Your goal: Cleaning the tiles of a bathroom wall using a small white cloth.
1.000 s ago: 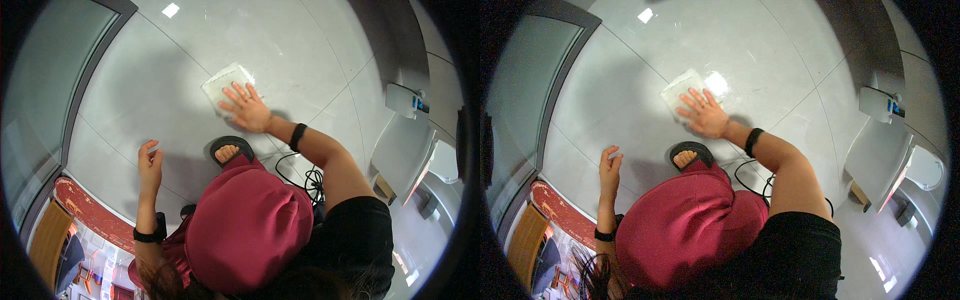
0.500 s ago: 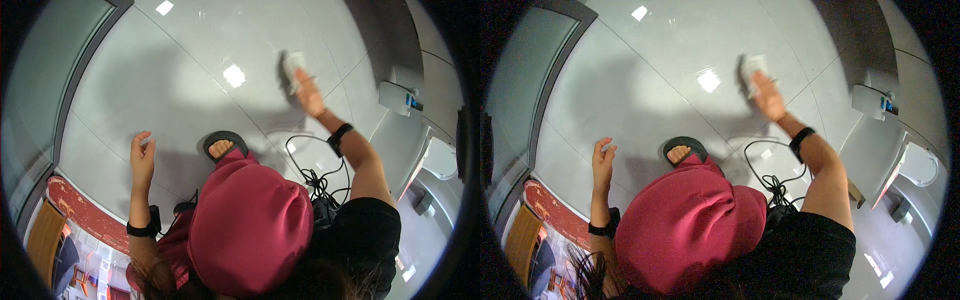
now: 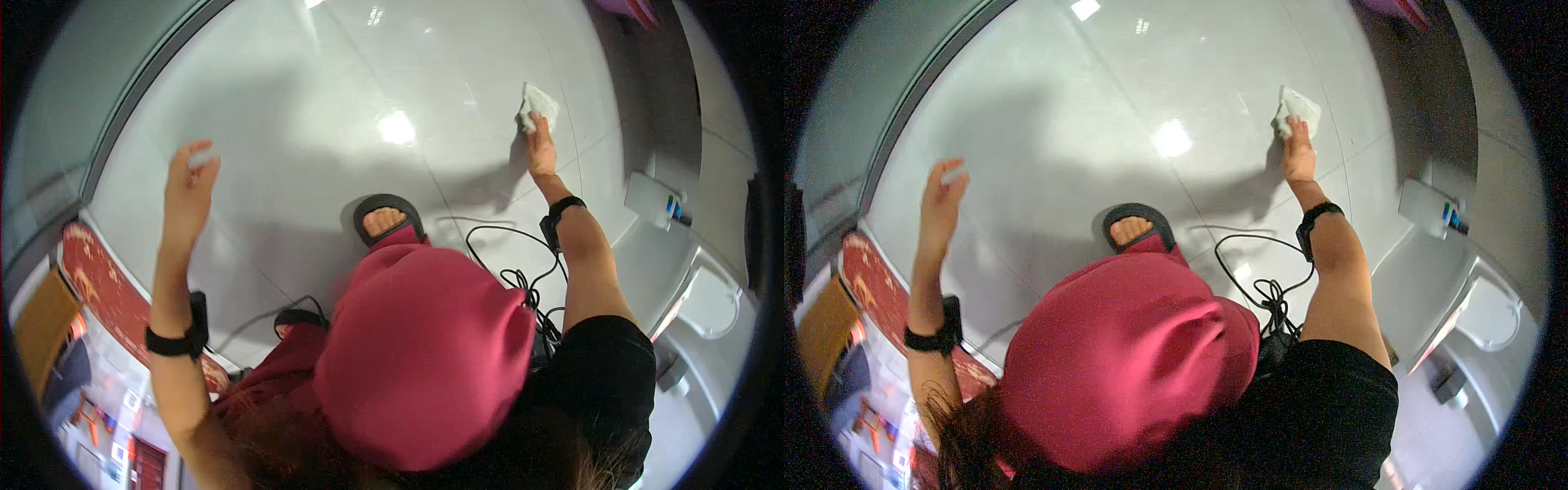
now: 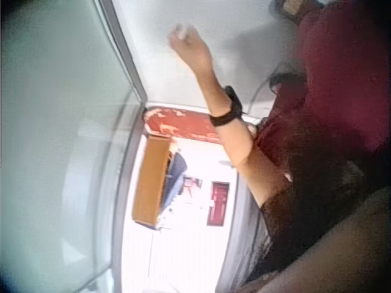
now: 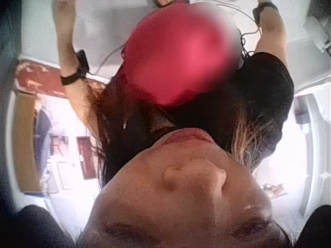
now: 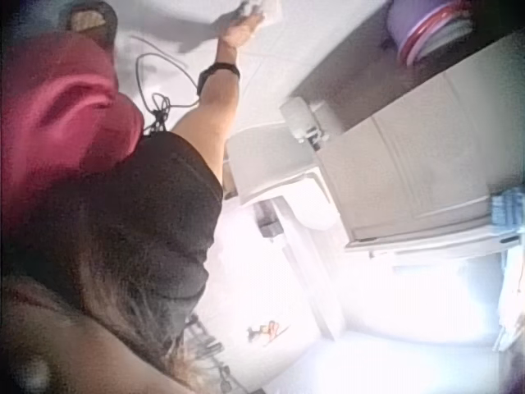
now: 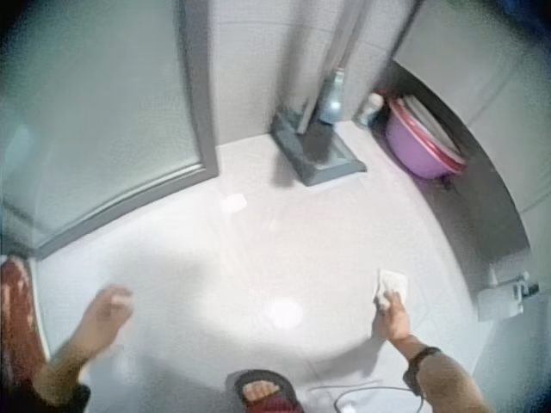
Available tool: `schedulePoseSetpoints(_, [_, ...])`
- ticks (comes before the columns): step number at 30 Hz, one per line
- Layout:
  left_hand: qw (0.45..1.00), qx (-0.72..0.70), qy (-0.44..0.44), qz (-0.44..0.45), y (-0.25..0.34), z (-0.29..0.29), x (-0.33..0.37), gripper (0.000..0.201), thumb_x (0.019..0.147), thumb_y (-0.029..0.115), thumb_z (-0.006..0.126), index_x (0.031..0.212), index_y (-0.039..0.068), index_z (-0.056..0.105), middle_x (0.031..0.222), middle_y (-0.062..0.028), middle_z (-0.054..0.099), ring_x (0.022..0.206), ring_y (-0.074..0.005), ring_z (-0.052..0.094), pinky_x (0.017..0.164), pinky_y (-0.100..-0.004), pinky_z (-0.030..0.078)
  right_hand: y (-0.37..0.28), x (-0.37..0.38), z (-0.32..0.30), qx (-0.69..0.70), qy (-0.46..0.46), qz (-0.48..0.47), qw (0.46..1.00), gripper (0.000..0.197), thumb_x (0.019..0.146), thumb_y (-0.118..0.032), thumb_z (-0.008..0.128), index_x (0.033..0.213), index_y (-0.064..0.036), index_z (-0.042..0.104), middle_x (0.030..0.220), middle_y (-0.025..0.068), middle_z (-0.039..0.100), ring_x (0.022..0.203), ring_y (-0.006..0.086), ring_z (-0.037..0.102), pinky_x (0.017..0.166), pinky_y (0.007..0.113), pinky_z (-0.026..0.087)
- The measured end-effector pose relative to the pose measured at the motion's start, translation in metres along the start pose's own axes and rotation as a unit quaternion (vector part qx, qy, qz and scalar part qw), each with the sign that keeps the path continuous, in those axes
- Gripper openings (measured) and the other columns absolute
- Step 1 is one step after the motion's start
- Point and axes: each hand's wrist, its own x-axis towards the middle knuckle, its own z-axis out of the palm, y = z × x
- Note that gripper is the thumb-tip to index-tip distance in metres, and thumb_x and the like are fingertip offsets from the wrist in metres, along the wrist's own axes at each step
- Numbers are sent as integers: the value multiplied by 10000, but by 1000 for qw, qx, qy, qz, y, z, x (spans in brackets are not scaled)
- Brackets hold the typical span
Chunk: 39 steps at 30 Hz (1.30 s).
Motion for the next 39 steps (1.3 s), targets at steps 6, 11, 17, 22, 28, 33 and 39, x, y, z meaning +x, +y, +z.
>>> schedulePoseSetpoints(6, [986, -14, 130, 107, 10, -104, 23, 355, 834, 285, 568, 1125, 84, 534, 955, -31, 589, 879, -108, 531, 762, -245, 407, -135, 64, -38, 175, 29, 180, 968, 437, 922, -335, 429, 1170, 22, 468, 802, 129, 603, 725, 202, 556, 667, 322, 444])
schedulePoseSetpoints(11, [979, -48, 163, 112, 79, -147, -29, 410, 873, 287, 473, 1161, -5, 486, 1103, -171, 523, 997, -237, 495, 886, -360, 383, -141, 94, -115, 207, 97, 127, 965, 385, 906, -346, 481, 1009, 21, 539, 775, 42, 530, 686, 134, 463, 614, 292, 414])
schedulePoseSetpoints(17, [923, -238, 255, 162, 84, -161, 49, 301, 774, 210, 564, 896, -60, 615, 827, -173, 624, 784, -247, 584, 705, -363, 448, -190, 66, -225, 329, 96, 280, 897, 280, 795, -148, 648, 1022, -15, 552, 941, 77, 590, 801, 167, 570, 670, 297, 470])
schedulePoseSetpoints(22, [905, -309, 253, 148, 110, -130, 67, 308, 723, 180, 546, 861, -88, 613, 879, -224, 627, 856, -277, 605, 737, -376, 450, -169, 42, -283, 472, 72, 324, 817, 302, 846, -146, 537, 1102, 4, 482, 995, 109, 555, 825, 242, 582, 654, 403, 506])
schedulePoseSetpoints(28, [919, -308, 182, 166, 105, -107, 72, 265, 733, 182, 556, 843, -53, 610, 858, -214, 626, 841, -284, 600, 743, -377, 450, -201, 59, -243, 329, 54, 234, 914, 333, 837, -204, 541, 1112, -22, 495, 873, 89, 562, 647, 168, 534, 510, 310, 443])
schedulePoseSetpoints(33, [937, -232, 231, 120, 78, -111, 74, 278, 789, 214, 561, 970, 3, 577, 904, -156, 614, 869, -259, 577, 740, -363, 446, -270, 60, -95, 93, -46, -146, 984, 441, 819, -31, 461, 1256, -49, 401, 1114, 163, 557, 772, 288, 603, 644, 376, 486])
schedulePoseSetpoints(39, [976, -2, 188, 110, 23, -102, 62, 381, 834, 306, 567, 1127, 64, 532, 1072, -61, 564, 886, -136, 548, 790, -256, 407, -368, -13, 34, -59, -349, -548, 758, 592, 833, -345, 496, 1367, -231, 267, 1454, 105, 131, 1332, 361, 86, 1043, 549, 140])
